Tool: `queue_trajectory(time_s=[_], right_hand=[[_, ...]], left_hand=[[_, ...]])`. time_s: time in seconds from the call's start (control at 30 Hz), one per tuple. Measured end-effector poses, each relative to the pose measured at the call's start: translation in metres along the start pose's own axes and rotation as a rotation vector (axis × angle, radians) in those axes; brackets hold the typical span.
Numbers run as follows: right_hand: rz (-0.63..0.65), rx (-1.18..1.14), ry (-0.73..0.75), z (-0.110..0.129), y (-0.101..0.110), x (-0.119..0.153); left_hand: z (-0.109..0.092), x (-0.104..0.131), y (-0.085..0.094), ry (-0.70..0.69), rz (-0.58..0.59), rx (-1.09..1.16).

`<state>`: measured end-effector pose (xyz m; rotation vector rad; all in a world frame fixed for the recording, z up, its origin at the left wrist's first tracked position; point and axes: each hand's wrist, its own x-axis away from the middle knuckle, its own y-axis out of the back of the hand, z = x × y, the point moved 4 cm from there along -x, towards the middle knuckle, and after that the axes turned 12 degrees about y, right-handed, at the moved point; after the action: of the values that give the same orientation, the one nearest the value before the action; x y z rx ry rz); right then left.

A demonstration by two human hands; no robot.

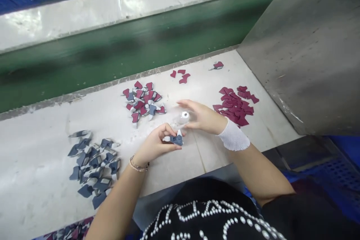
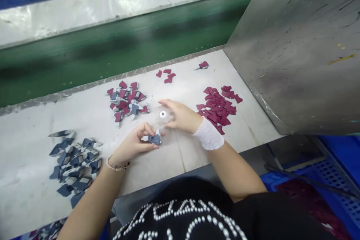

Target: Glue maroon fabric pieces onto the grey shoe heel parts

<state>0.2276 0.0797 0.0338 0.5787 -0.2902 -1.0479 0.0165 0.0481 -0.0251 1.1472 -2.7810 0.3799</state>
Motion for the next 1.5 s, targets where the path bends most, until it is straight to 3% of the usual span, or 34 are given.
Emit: queue_trajectory(time_s=[0.1, 0.17, 0.2, 0.3, 0.4, 0.5, 0.63, 0.8, 0.9, 1.0, 1.07, 1.13, 1.23, 1.3, 1.37, 1.5], right_hand=[[-0.037, 0.096, -0.019, 0.025, 0.017, 0.031], [0.056, 0.077, 0.066, 0.058, 0.001, 0.046], [0.128, 0.054, 0.148, 0.079, -0.017, 0.049], [0.247, 0.184, 0.667, 0.156, -0.094, 0.050], [0.337, 0.176, 0.897, 0.205, -0.167, 0.046], [0.384, 0.242, 0.921, 0.209, -0.198, 0.041], [0.400, 0.314, 0.843, 0.192, -0.193, 0.043], [0.389, 0.289, 0.887, 0.199, -0.194, 0.039], [0.421, 0.288, 0.798, 0.192, -0.177, 0.046], [0.422, 0.272, 0.665, 0.159, -0.115, 0.066], [0.367, 0.279, 0.504, 0.120, -0.054, 0.073], [0.225, 0.326, 0.285, 0.068, 0.007, 0.070], [0.082, 0.458, -0.017, -0.012, 0.064, 0.054], [0.070, 0.487, -0.105, -0.049, 0.075, 0.043], [0.093, 0.477, -0.144, -0.069, 0.076, 0.035], [0.143, 0.419, -0.186, -0.077, 0.079, 0.031]], left_hand=[[0.000, 0.002, 0.001, 0.057, -0.024, -0.047], [-0.005, 0.004, -0.006, 0.102, -0.013, -0.091], [-0.009, 0.005, -0.012, 0.138, 0.022, -0.116], [-0.017, -0.002, -0.037, 0.234, 0.145, -0.172], [-0.018, -0.018, -0.061, 0.296, 0.273, -0.182], [-0.012, -0.030, -0.072, 0.343, 0.273, -0.178], [-0.007, -0.035, -0.073, 0.338, 0.249, -0.211], [-0.007, -0.037, -0.071, 0.378, 0.267, -0.297], [-0.010, -0.034, -0.070, 0.350, 0.232, -0.266], [-0.012, -0.028, -0.069, 0.316, 0.225, -0.149], [-0.013, -0.025, -0.068, 0.298, 0.218, -0.102], [-0.014, -0.025, -0.067, 0.287, 0.185, -0.115], [-0.016, -0.026, -0.069, 0.299, 0.116, -0.119], [-0.019, -0.023, -0.072, 0.317, 0.084, -0.076], [-0.024, -0.015, -0.074, 0.314, 0.018, -0.053], [-0.029, 0.010, -0.072, 0.256, -0.250, 0.031]])
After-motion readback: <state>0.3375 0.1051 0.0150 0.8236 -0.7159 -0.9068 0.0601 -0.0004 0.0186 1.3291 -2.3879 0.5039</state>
